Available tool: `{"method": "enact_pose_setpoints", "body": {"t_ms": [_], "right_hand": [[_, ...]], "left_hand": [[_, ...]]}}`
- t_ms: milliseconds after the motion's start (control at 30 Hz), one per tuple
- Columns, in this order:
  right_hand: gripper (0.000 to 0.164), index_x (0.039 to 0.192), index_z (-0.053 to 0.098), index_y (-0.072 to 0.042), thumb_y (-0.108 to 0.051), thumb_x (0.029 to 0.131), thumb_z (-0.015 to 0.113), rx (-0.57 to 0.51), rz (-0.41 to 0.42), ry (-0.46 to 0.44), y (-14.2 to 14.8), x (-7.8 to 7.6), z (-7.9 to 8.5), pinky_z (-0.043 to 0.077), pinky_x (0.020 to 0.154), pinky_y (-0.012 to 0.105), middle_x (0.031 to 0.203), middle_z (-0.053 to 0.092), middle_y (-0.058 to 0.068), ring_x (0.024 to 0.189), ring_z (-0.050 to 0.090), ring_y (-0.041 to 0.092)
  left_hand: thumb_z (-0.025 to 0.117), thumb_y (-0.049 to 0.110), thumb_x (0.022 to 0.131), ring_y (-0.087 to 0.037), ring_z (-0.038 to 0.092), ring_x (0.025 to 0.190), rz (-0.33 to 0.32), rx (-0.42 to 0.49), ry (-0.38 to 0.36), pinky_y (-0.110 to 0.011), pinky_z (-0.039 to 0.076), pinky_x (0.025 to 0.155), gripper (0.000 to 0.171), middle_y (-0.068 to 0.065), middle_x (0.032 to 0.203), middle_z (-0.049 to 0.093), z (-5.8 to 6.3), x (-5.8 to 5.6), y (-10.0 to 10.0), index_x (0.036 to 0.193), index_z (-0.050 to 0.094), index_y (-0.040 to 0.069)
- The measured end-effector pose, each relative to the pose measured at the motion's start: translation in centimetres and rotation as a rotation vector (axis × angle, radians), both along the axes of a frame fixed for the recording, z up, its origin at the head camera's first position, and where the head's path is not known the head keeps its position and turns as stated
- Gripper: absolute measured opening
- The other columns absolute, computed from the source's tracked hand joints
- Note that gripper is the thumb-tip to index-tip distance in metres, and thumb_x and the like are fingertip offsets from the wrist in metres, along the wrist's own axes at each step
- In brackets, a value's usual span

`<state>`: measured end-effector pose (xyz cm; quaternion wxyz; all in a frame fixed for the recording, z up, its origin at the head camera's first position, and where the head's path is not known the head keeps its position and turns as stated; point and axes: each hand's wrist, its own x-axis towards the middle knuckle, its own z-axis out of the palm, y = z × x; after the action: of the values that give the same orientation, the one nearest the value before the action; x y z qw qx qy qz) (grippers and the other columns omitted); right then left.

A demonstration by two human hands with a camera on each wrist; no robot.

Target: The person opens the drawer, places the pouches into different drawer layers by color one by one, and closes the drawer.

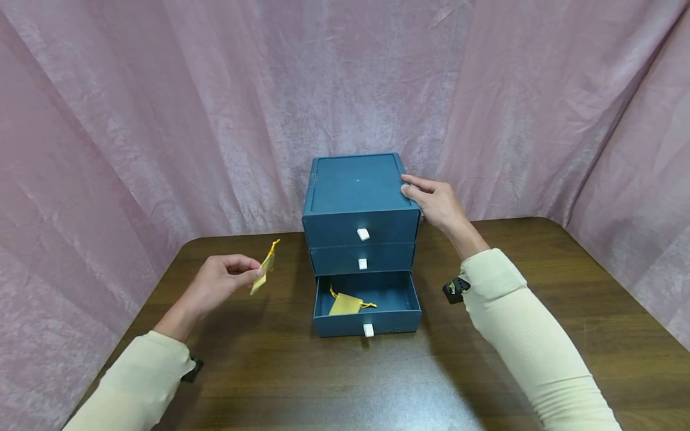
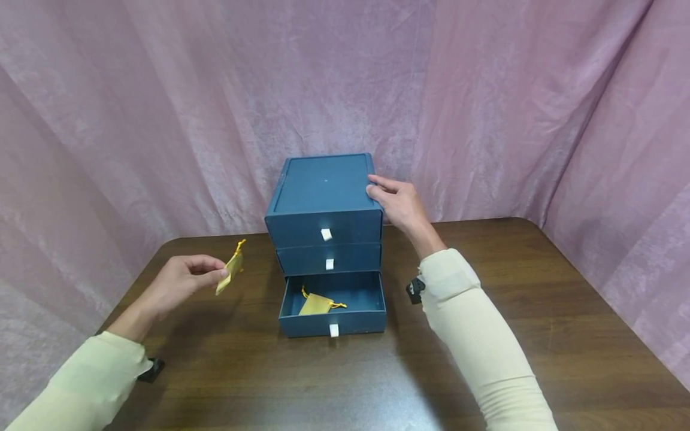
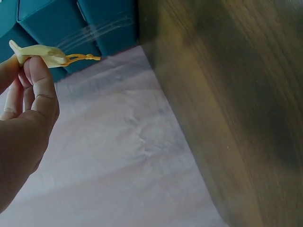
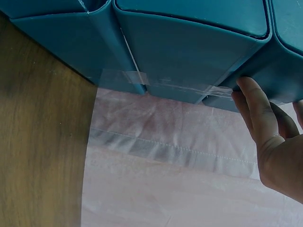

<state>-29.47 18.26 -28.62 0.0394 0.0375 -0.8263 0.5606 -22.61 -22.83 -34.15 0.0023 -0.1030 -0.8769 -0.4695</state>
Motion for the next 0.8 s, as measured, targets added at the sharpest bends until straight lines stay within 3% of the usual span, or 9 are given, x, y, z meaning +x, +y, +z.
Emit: {"method": "enact_pose_setpoints", "body": {"t_ms": [567,800], "right_hand": [[0.046,0.146,0.053,-0.029,-0.039,0.102,0.058,-0.003,-0.003,-0.002,0.0,0.0,0.0,0.044,0.065,0.028,0.154,0.042,0.001,0.109,0.054,0.023],[0.046,0.146,0.053,-0.028,-0.038,0.102,0.058,-0.011,0.001,0.001,0.0,0.1,0.0,0.044,0.064,0.028,0.154,0.042,0.002,0.108,0.054,0.022]], "left_hand": [[0.075,0.014,0.09,-0.016,0.063,0.074,-0.027,0.017,-0.017,-0.026,0.049,0.065,0.02,-0.004,0.082,0.069,0.3,0.3,1.3,0.101,0.072,-0.003],[0.075,0.012,0.09,-0.023,0.064,0.077,-0.04,0.016,-0.025,-0.028,0.049,0.066,0.016,-0.006,0.082,0.069,0.3,0.4,2.0,0.099,0.073,-0.001]]}}
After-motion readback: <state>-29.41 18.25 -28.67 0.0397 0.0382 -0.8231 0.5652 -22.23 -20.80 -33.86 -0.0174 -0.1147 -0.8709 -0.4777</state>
